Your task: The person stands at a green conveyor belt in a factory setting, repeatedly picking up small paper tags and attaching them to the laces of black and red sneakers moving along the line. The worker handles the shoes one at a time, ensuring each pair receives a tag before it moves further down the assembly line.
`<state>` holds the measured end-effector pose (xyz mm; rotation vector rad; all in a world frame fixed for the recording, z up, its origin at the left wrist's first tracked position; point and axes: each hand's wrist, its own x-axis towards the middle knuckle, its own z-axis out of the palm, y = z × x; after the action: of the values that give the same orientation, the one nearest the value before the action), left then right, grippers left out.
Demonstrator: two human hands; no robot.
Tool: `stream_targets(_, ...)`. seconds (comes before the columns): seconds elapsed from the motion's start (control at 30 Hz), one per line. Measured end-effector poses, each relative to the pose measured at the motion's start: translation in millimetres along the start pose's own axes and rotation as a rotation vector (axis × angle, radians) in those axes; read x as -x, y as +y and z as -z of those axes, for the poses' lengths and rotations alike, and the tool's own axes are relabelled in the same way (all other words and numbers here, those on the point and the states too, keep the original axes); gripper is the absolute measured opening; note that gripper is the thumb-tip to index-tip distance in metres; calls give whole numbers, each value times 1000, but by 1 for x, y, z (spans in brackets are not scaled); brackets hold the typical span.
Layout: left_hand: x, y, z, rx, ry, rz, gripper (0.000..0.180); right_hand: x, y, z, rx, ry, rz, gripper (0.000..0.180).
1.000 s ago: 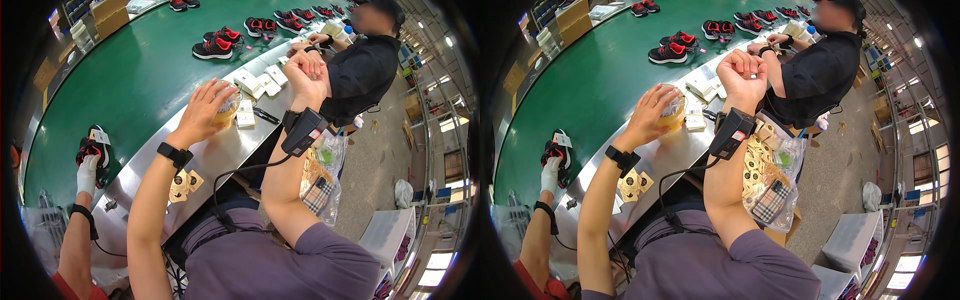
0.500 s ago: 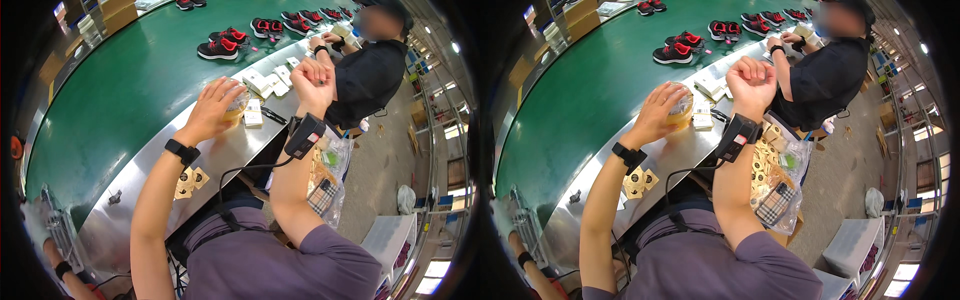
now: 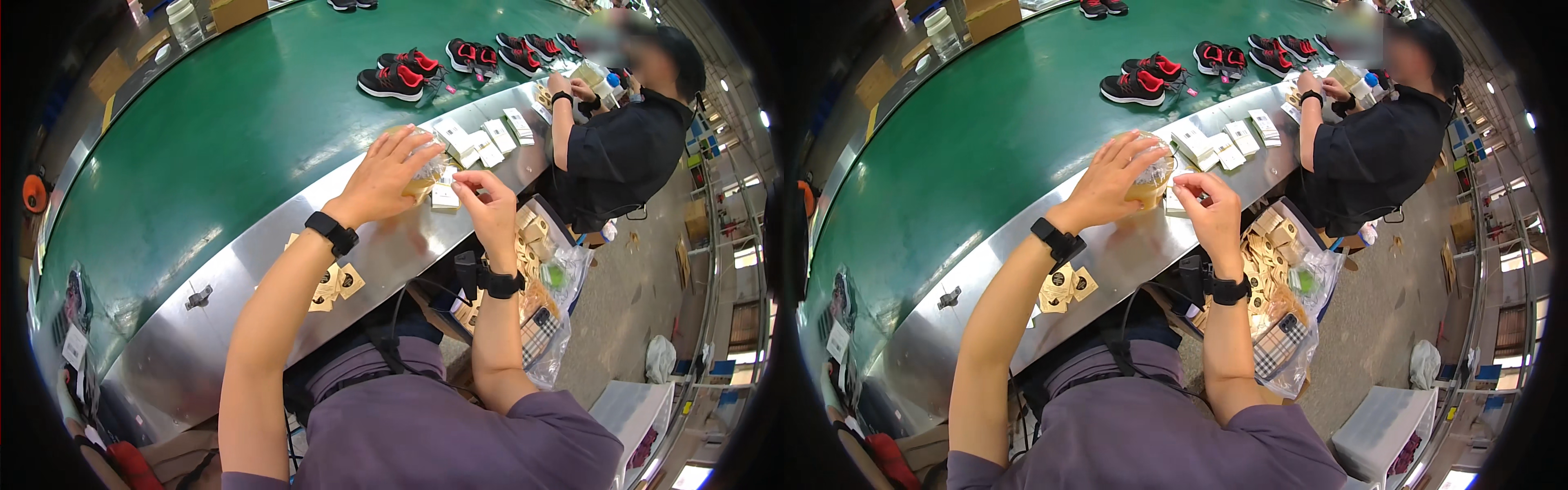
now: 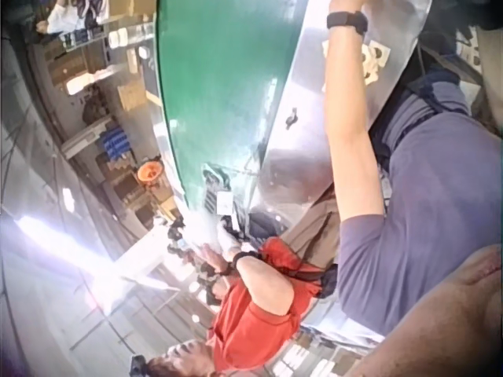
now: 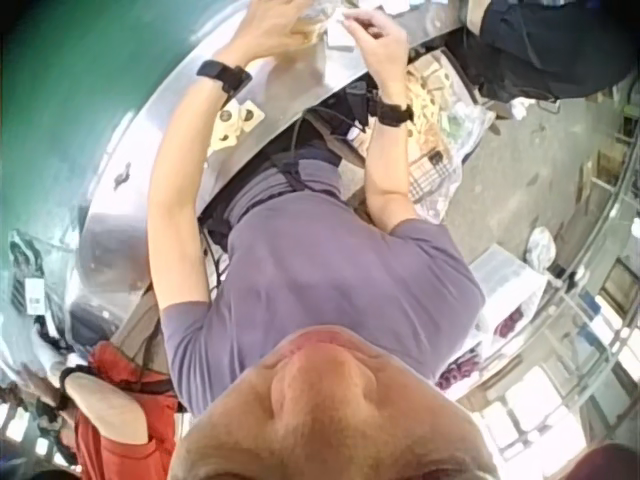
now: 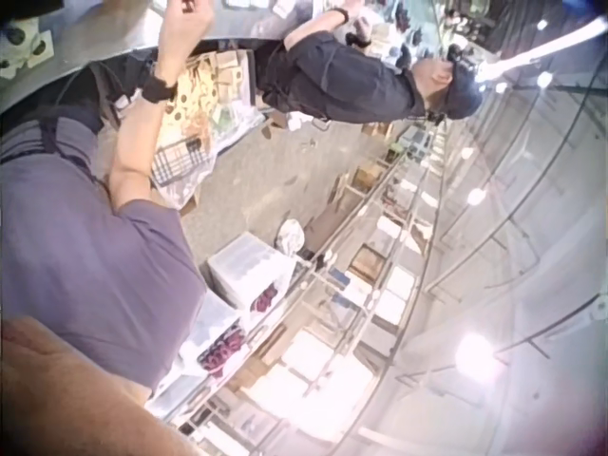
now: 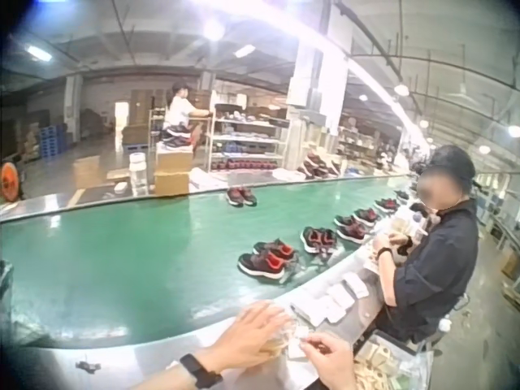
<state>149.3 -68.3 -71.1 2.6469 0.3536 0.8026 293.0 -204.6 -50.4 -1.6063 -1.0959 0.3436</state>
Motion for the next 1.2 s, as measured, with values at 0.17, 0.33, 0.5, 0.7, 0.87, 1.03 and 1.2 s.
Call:
stream_targets(0.17,0,1,0,9,-5,5,81,-1,-16,-3,222,-36,235,13)
stream_targets(0.33,1,1,1,28,-30,12,81,0,-15,-16,294,6,383,15)
stream_targets(0.5,1,2,2,4,-46,13,82,3,-3,-19,307,59,468,15)
stream_targets(0.7,4,1,3,13,10,-38,76,-4,-26,-30,302,157,511,11)
stream_targets(0.87,6,-5,-1,-12,16,-54,69,-20,-27,-48,558,148,561,12)
stream_targets(1.03,6,-5,-1,-48,33,-80,67,-27,-25,-49,435,160,662,11)
stream_targets(1.2,6,-5,-9,-53,60,-113,80,-7,-71,-9,150,586,623,13)
